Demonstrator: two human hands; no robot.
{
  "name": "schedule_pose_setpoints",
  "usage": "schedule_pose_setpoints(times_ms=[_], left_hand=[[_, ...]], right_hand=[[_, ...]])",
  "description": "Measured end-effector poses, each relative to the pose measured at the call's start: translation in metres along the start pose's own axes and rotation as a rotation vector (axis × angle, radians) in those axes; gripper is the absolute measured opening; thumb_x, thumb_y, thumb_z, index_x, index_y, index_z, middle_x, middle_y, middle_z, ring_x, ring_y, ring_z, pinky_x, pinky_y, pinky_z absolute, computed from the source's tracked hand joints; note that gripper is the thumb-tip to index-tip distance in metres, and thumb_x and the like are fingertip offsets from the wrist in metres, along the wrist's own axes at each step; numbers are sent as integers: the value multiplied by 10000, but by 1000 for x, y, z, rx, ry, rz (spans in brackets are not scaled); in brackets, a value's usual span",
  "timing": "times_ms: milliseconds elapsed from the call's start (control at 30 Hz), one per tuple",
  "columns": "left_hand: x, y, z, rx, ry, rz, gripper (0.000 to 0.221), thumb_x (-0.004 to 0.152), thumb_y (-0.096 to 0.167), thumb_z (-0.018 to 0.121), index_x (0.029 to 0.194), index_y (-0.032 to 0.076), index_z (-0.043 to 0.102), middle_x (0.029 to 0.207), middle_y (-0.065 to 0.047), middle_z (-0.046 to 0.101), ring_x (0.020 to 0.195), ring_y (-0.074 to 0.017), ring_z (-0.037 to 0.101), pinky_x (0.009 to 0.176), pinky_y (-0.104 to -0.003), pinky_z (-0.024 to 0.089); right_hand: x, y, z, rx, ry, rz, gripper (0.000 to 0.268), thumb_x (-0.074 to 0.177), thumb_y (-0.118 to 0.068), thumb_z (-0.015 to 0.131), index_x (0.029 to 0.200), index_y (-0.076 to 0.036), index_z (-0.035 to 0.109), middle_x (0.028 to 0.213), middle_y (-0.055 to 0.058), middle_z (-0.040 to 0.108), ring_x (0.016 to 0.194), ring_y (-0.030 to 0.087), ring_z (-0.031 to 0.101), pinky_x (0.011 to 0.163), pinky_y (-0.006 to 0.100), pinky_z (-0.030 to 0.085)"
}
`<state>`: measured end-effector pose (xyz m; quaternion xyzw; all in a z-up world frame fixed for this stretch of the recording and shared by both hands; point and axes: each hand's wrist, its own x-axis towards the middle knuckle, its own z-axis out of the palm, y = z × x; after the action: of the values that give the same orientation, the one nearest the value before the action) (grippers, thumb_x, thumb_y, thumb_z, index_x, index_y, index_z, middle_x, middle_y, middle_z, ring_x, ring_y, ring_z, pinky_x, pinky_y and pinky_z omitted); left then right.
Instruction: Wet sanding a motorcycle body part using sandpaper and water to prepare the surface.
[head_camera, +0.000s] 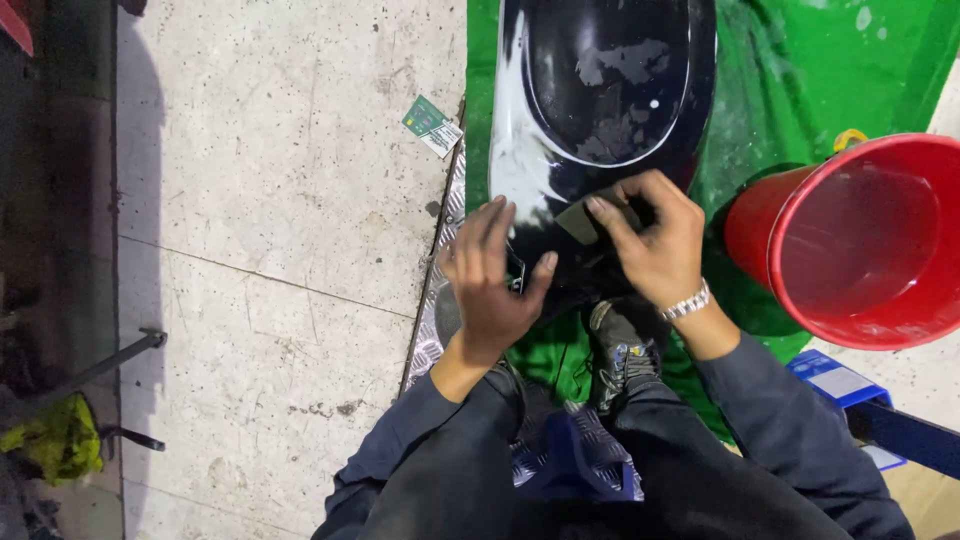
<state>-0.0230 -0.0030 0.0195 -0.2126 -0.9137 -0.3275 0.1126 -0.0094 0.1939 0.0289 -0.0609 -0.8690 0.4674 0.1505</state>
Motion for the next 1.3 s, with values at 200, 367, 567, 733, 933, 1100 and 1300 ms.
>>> schedule_pose_setpoints(times_ms=[200,367,567,733,933,1100,1300], left_hand=[[39,9,-1,-110,36,9,614,871,548,760,1349,173,666,1274,-3,672,1231,-268,564,1024,-437,312],[52,-4,6,-273,23,-84,154,906,334,794,1015,227,775,933,37,762,907,-194,703,884,-338,418],[88,0,-4,10,-96,-12,240,969,359,698,1022,131,752,869,-15,663,832,-231,641,784,-382,349],[98,7,-7,-89,-127,-22,257,961,205,709,1158,40,707,906,-97,644,886,-307,639,802,-393,380],[106,-6,0,-41,-141,37,166,913,242,769,1008,108,745,857,-49,624,850,-292,650,766,-387,402],[117,-21,-1,27,-154,85,144,895,243,772,952,113,744,824,-81,628,790,-348,642,709,-454,401],[114,-7,3,36,-167,42,128,892,217,751,919,92,747,811,-51,620,805,-285,651,748,-399,379]], right_hand=[[-13,-10,7,265,-13,175,102,940,-139,809,951,-76,729,883,107,733,837,240,722,731,350,532],[0,-28,8,325,29,116,182,923,24,780,1087,64,714,882,184,719,751,231,680,673,318,557],[-2,-29,13,302,65,51,206,929,1,759,1119,58,705,864,160,685,713,263,681,613,335,550],[-2,-28,15,309,89,51,181,929,14,739,1103,54,714,843,143,671,676,249,667,601,323,543],[-6,-23,20,296,97,46,162,941,6,724,1097,47,712,833,126,658,667,241,662,577,312,535],[-8,-18,23,298,97,48,165,941,-14,725,1100,28,713,837,114,654,668,236,664,580,317,537],[-7,-17,24,287,86,36,179,935,-9,726,1110,26,705,846,107,644,663,224,658,585,315,533]])
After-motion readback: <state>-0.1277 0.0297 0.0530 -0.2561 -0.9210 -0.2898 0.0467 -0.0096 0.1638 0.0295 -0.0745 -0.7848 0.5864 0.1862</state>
